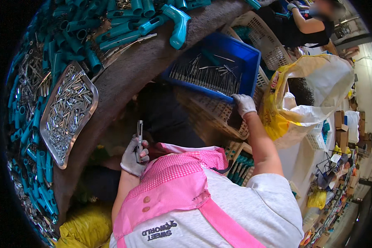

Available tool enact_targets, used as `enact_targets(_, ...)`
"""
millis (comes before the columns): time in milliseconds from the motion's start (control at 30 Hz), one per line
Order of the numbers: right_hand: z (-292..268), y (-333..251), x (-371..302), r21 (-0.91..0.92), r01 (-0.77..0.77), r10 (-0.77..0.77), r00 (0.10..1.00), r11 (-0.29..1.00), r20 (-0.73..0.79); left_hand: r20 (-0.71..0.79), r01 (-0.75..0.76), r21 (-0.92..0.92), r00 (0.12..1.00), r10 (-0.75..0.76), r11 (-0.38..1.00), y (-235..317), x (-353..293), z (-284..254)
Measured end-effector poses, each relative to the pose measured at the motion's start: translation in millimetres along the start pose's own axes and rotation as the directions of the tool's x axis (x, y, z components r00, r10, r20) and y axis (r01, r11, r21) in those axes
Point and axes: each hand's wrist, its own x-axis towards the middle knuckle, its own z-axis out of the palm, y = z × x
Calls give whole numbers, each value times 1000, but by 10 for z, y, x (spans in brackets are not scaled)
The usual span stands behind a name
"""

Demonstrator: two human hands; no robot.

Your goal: Assembling hardware components consisting of metal tubes, plastic handles, and springs at a manufacturing workbench.

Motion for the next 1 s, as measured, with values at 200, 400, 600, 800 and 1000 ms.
enact_targets(200,-599,-117,389,423,-295,246,955,857,168,-30,34,3,999,-34,999,14,87,41)
enact_targets(400,-425,-145,340,270,-210,133,952,940,277,21,47,-44,999,-46,998,50,115,-32)
enact_targets(600,1,-230,211,88,-321,301,935,943,188,-67,24,-37,997,-27,999,79,141,-26)
enact_targets(800,63,-143,225,41,-327,321,941,944,107,-24,67,-80,997,-69,995,49,133,-12)
enact_targets(1000,-145,77,491,12,-275,273,959,961,79,-61,33,-51,998,-36,998,8,85,13)
